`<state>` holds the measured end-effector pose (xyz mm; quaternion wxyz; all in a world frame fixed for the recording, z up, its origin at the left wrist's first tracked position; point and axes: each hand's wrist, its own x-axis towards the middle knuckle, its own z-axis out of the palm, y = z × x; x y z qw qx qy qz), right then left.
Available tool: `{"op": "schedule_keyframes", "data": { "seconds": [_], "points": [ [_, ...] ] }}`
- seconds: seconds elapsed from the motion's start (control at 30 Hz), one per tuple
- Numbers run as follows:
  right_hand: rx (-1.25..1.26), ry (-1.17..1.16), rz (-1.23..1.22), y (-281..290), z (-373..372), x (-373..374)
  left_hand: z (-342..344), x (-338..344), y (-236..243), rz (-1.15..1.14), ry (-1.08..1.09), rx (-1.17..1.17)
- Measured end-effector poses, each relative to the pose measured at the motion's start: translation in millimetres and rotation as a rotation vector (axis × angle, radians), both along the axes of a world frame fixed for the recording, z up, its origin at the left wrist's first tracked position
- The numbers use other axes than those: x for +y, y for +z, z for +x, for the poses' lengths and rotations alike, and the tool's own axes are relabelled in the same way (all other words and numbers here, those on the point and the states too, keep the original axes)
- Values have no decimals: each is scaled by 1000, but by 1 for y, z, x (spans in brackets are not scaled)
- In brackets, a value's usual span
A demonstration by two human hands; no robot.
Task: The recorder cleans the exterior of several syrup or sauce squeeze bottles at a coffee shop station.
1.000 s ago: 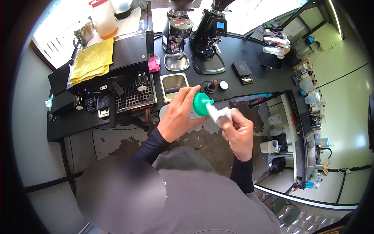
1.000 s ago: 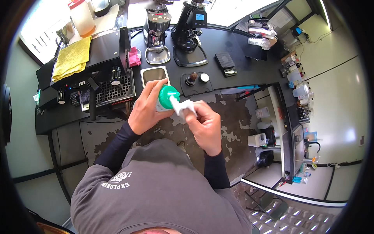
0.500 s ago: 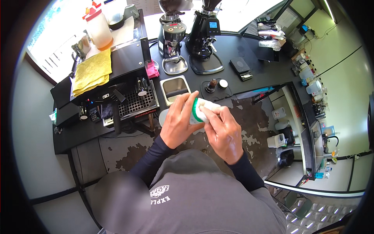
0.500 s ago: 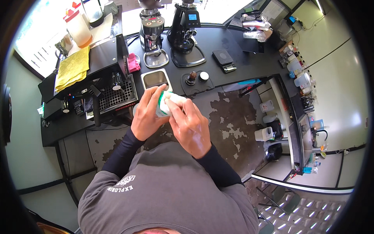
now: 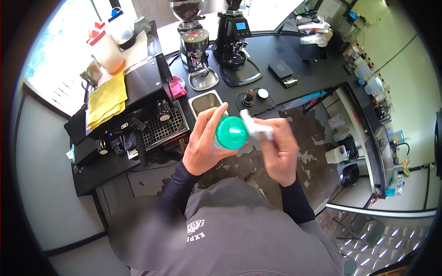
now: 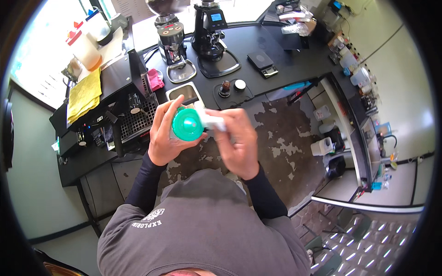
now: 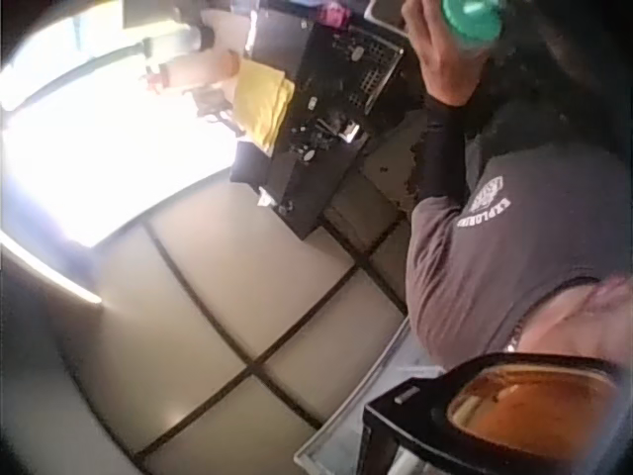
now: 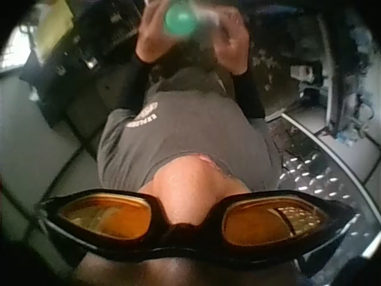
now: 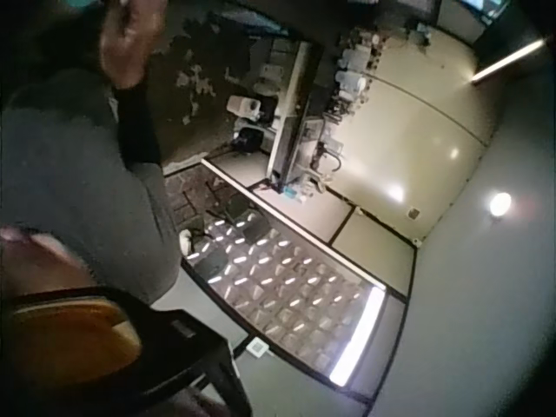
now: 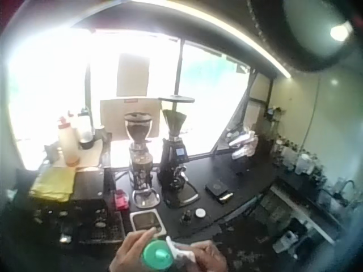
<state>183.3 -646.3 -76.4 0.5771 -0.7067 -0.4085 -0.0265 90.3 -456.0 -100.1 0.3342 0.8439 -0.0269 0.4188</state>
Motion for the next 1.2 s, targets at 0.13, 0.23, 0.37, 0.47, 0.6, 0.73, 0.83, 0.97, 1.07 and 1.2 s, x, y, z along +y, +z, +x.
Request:
{"op": "schedule_keyframes", "data": {
  "seconds": [0.13,0.23,0.37,0.47,0.6,0.73,0.83,0.97,1.07,1.2],
  "points": [
    [-31,-36,-60,-2,-23,8,1,-5,-7,15,-21,43],
    [-131,-141,-122,-12,-32,9,1,-5,-13,30,9,139],
    [-166,-161,-128,-25,-36,13,5,-5,-20,50,79,203],
    [-186,-150,-96,-31,-32,16,5,-6,-26,40,96,198],
    [-166,-119,-115,-29,-28,20,5,-5,-37,52,60,203],
    [242,167,-64,-21,-28,13,5,-4,-46,16,44,195],
    [872,305,280,-16,-20,-1,2,-4,-50,-153,33,216],
    [1108,197,414,-21,13,-13,-8,2,-49,-210,-21,140],
    [836,193,258,-29,30,-10,-17,4,-45,-265,-154,200],
    [387,317,0,-24,40,3,-18,4,-38,-287,-310,271]
  ]
}}
